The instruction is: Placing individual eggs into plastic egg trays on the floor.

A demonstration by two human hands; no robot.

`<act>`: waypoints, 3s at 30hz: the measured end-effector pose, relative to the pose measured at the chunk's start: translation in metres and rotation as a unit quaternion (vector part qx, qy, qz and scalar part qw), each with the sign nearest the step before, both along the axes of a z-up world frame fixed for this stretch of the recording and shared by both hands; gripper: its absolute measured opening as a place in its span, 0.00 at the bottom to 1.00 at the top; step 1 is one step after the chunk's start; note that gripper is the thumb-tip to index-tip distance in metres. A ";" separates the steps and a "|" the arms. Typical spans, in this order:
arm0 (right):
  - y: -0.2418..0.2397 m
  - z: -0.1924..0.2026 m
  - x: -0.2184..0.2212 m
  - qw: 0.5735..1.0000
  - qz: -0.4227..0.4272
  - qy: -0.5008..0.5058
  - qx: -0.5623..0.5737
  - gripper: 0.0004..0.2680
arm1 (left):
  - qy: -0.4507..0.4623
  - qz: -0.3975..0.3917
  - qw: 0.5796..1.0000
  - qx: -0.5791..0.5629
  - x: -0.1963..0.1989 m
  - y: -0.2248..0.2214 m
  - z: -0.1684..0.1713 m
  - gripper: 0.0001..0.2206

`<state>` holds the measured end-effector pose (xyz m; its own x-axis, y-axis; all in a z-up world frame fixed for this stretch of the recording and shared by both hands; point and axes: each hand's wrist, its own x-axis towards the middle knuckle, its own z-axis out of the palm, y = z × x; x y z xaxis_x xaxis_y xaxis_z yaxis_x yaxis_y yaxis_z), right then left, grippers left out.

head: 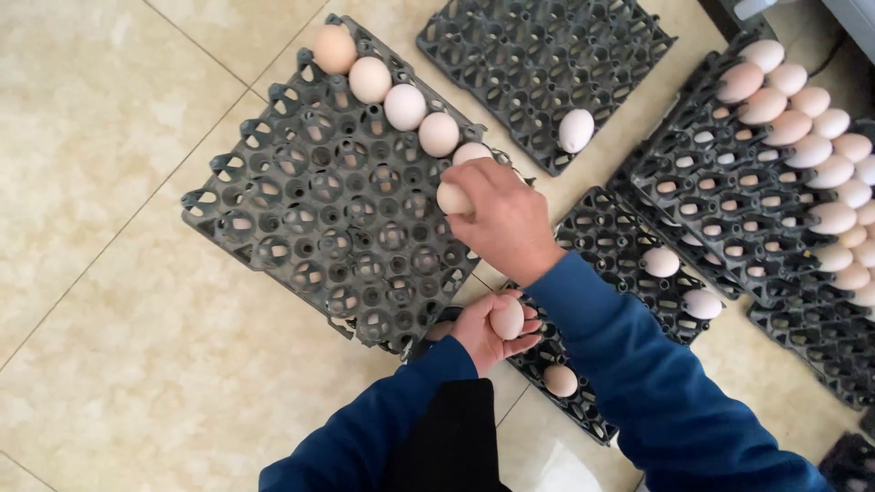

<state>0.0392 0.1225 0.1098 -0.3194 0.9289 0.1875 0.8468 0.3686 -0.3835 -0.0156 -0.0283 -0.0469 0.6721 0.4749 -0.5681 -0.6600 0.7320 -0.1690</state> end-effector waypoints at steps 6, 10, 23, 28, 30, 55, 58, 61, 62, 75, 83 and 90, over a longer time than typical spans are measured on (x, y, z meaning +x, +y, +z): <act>-0.013 0.014 0.025 0.989 -0.061 0.026 -0.129 0.18 | 0.038 -0.019 0.999 -0.013 -0.001 -0.002 0.000 0.14; -0.028 -0.009 0.035 0.992 -0.067 -0.027 -0.104 0.16 | 0.031 -0.028 0.999 -0.006 0.004 -0.005 -0.007 0.13; -0.047 -0.031 0.044 0.996 -0.068 -0.005 0.049 0.16 | 0.091 -0.043 0.995 0.001 0.006 -0.006 -0.005 0.14; -0.038 0.005 0.004 0.990 -0.089 -0.105 -0.028 0.24 | 0.107 -0.059 0.992 -0.031 0.013 -0.012 -0.031 0.15; -0.027 0.003 -0.005 0.989 -0.041 -0.103 -0.102 0.26 | 0.147 -0.062 0.984 -0.076 0.014 -0.004 -0.014 0.17; -0.193 -0.106 0.308 0.847 -0.354 0.044 -0.394 0.22 | 0.179 -0.109 0.978 0.013 0.006 0.012 0.036 0.17; -0.199 -0.113 0.312 0.879 -0.320 0.023 -0.353 0.19 | 0.194 -0.123 0.972 0.048 0.015 0.012 0.043 0.17; -0.205 -0.121 0.331 0.844 -0.355 0.207 -0.343 0.22 | 0.198 -0.136 0.969 0.059 0.023 0.013 0.043 0.17; -0.207 -0.119 0.335 0.783 -0.361 0.367 -0.348 0.22 | 0.197 -0.142 0.968 0.059 0.025 0.013 0.043 0.18; -0.224 -0.120 0.345 0.514 -0.257 0.754 -0.319 0.19 | 0.222 -0.181 0.956 0.062 0.039 0.011 0.050 0.18; -0.214 -0.101 0.336 0.518 -0.314 0.726 -0.326 0.17 | 0.216 -0.174 0.959 0.065 0.035 0.011 0.044 0.18; -0.236 -0.097 0.341 0.652 -0.467 0.518 -0.299 0.09 | 0.204 -0.159 0.963 0.069 0.033 0.011 0.043 0.18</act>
